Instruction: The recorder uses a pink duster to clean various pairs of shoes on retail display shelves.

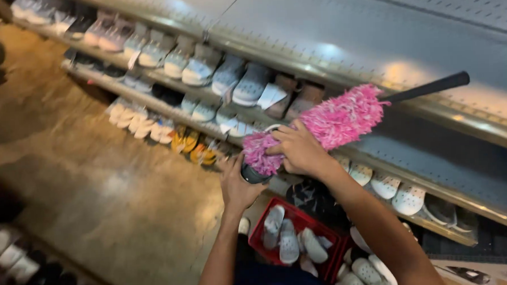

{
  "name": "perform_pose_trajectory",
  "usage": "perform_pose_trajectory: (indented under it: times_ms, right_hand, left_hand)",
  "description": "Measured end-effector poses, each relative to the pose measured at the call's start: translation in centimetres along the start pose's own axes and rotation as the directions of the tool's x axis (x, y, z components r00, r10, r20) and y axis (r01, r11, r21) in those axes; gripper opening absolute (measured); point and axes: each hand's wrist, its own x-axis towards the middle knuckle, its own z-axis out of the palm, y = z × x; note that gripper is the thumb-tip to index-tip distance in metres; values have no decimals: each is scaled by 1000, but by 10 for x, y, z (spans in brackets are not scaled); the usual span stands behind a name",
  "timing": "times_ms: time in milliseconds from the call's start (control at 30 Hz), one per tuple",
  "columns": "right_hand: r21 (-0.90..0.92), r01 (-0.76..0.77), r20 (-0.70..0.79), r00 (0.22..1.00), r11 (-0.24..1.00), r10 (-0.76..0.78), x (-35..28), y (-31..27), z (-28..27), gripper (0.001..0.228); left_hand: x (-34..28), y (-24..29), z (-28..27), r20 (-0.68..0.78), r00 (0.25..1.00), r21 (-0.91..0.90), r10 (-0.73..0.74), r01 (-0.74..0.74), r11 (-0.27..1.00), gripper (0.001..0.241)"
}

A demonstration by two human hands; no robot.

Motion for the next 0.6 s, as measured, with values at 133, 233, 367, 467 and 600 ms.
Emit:
perform_pose_trajectory:
  times_ms: [133,233,367,467,600]
  right_hand:
    - [20,-117,-62,991,993,118,-23,-2,16,43]
    - [56,-225,-266,936,973,232,-31,-18,22,44]
    - [537,-277,-481,675,797,559,-34,-47,75,31]
    - [596,-216,-510,642,773,573,-27,-82,107,30]
    - [511,-50,-618,672,858,407,-9,-149,88,46]
  left_hand:
    - [-28,4,-23,142,973,-150,-181,202,968,95]
    - [-42,9,-31,88,975,-323,-206,223,920,88]
    - [-58,-16,-13,258,933,-695,-250,359,623,60]
    - [-55,-35,4,311,871,-713,-381,479,512,38]
    - [-46,-84,11,224,935,-839,-276,329,434,41]
